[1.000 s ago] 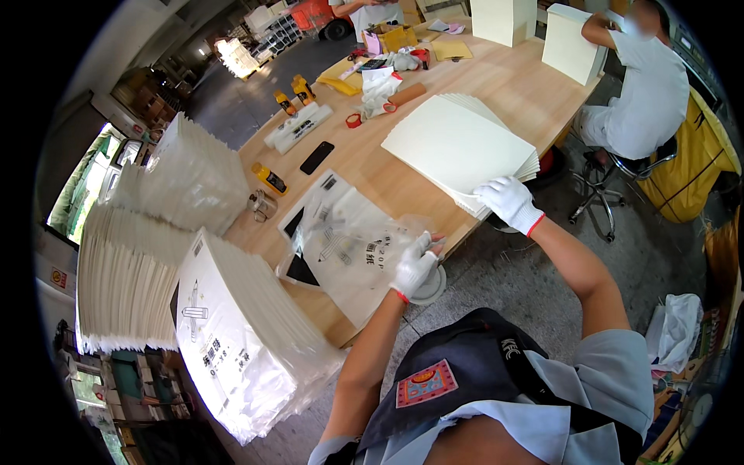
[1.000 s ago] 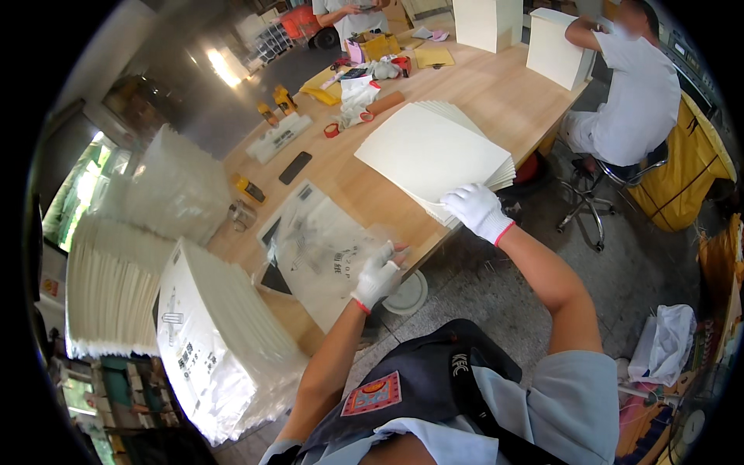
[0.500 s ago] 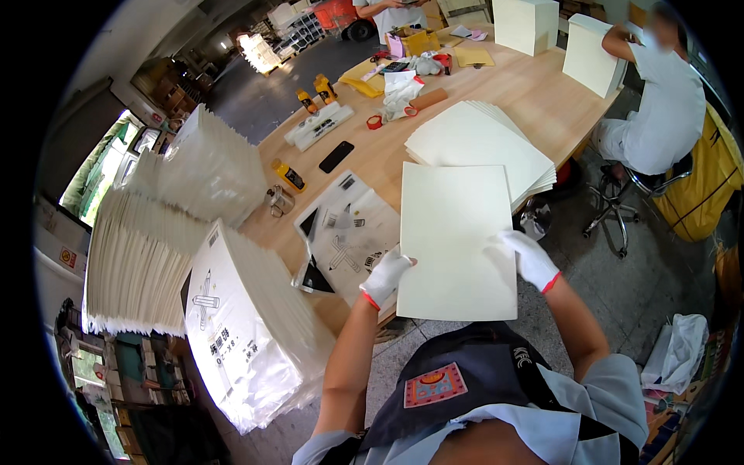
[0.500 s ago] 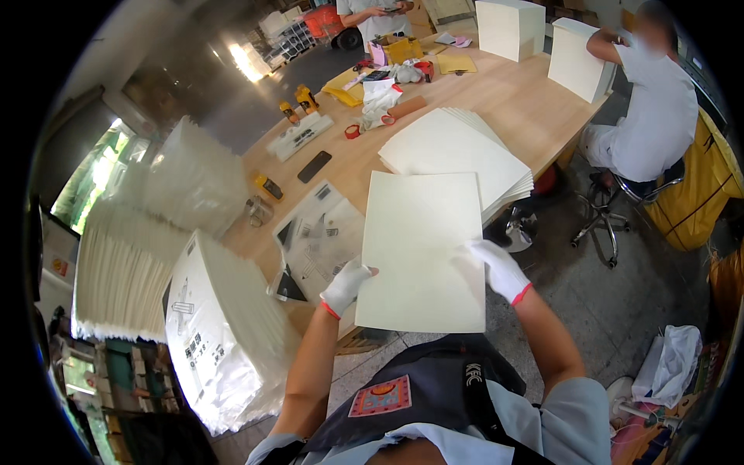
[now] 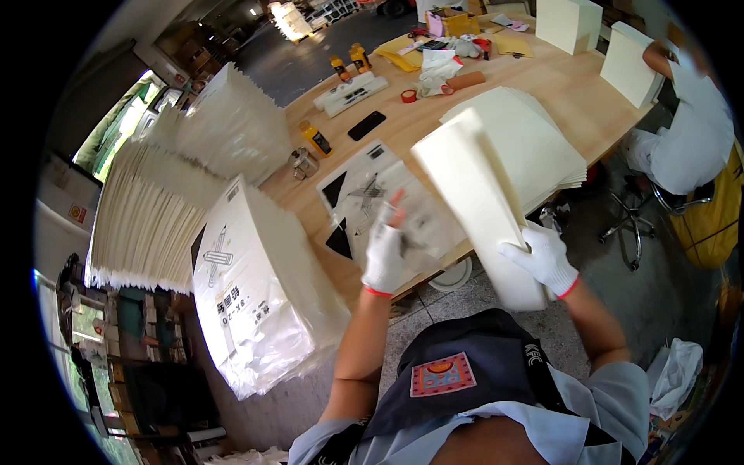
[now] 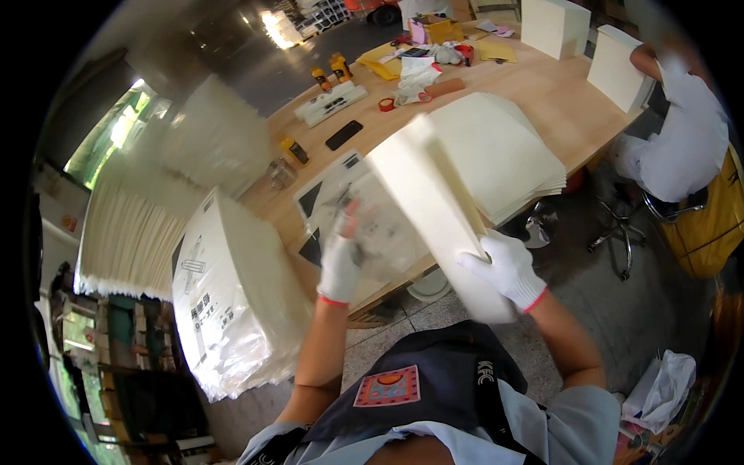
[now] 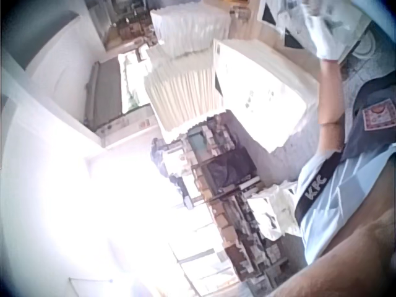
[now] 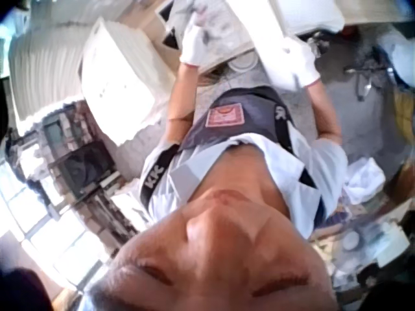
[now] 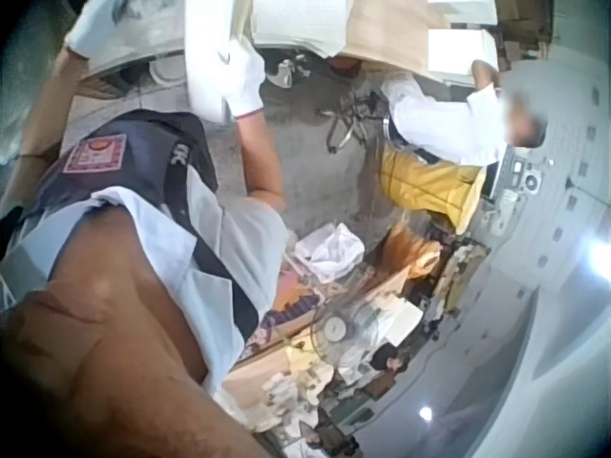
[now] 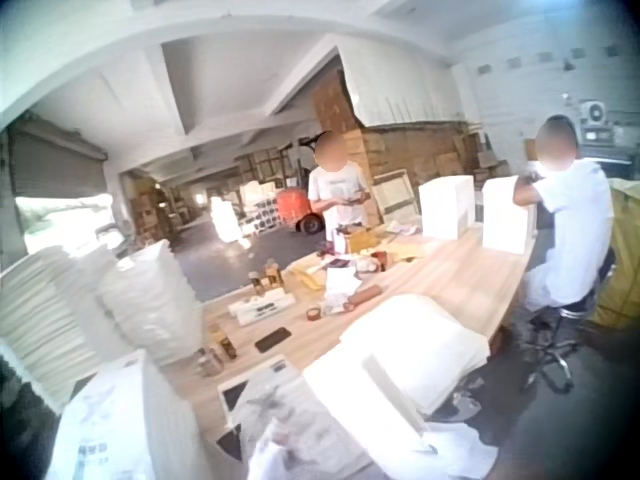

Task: The person repeatedly picks up stacks of white paper and inserts them into clear plastic bags on a table. They then place the filled bags onto a growing pile. The task is performed continuously throughout the clip.

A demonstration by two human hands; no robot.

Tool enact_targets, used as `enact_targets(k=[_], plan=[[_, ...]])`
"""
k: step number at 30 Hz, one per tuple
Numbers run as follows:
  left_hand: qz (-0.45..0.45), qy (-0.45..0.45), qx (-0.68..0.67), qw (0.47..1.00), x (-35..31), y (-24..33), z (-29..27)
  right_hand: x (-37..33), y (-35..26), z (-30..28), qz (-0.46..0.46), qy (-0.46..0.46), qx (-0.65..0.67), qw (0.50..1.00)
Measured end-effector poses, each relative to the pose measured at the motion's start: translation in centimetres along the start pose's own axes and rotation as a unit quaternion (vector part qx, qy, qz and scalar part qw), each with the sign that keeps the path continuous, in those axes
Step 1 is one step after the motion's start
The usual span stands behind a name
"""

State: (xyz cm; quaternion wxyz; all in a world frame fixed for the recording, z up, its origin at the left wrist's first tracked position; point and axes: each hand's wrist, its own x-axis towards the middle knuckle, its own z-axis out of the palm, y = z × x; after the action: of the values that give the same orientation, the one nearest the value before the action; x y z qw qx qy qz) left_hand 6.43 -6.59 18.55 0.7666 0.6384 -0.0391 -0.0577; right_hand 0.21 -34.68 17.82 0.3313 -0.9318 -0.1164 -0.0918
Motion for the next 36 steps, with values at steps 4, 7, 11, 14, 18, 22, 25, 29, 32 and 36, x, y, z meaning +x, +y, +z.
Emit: enact_targets(k=[4,7,11,14,18,22,25,29,32,36], plan=[[0.048,0.04,-0.075,0.995,-0.5,4.8,-3.6,1.1,-1.4,-1.2,-0.287,0.007,-0.19,0.939],[0.105,-0.008,0.107,0.989,-2.6,5.2,-2.3,2.4,-2.7,0.3,-0.26,-0.084,-0.232,0.934],[0.22,0.005,0.327,0.919,-7.8,-0.5,0.8,5.3,-4.8,1.8,-0.152,-0.248,-0.142,0.946],[0.251,-0.182,0.326,0.893,-11.4,-6.3,-0.6,6.3,2.2,7.7,-0.032,-0.275,0.325,0.904],[0.32,-0.093,0.398,0.855,-8.2,-3.9,2.0,8.6,-1.8,10.1,-0.036,-0.192,0.113,0.974],[0.309,-0.099,0.376,0.868,-5.8,-0.7,7.7,9.0,-3.8,13.1,-0.046,-0.155,-0.033,0.986],[0.251,-0.123,0.249,0.927,-3.5,-2.9,7.5,8.2,-3.5,15.8,-0.06,-0.174,-0.134,0.974],[0.132,-0.03,0.331,0.934,-3.9,-8.3,1.6,-0.3,-2.9,15.0,-0.167,-0.034,-0.1,0.98],[0.162,-0.075,0.439,0.881,-6.8,-10.1,1.8,-4.2,-3.1,12.3,-0.143,0.116,-0.064,0.981],[0.257,-0.133,0.51,0.81,-10.2,-14.2,-0.1,-1.8,3.2,12.9,0.087,-0.09,-0.226,0.966]])
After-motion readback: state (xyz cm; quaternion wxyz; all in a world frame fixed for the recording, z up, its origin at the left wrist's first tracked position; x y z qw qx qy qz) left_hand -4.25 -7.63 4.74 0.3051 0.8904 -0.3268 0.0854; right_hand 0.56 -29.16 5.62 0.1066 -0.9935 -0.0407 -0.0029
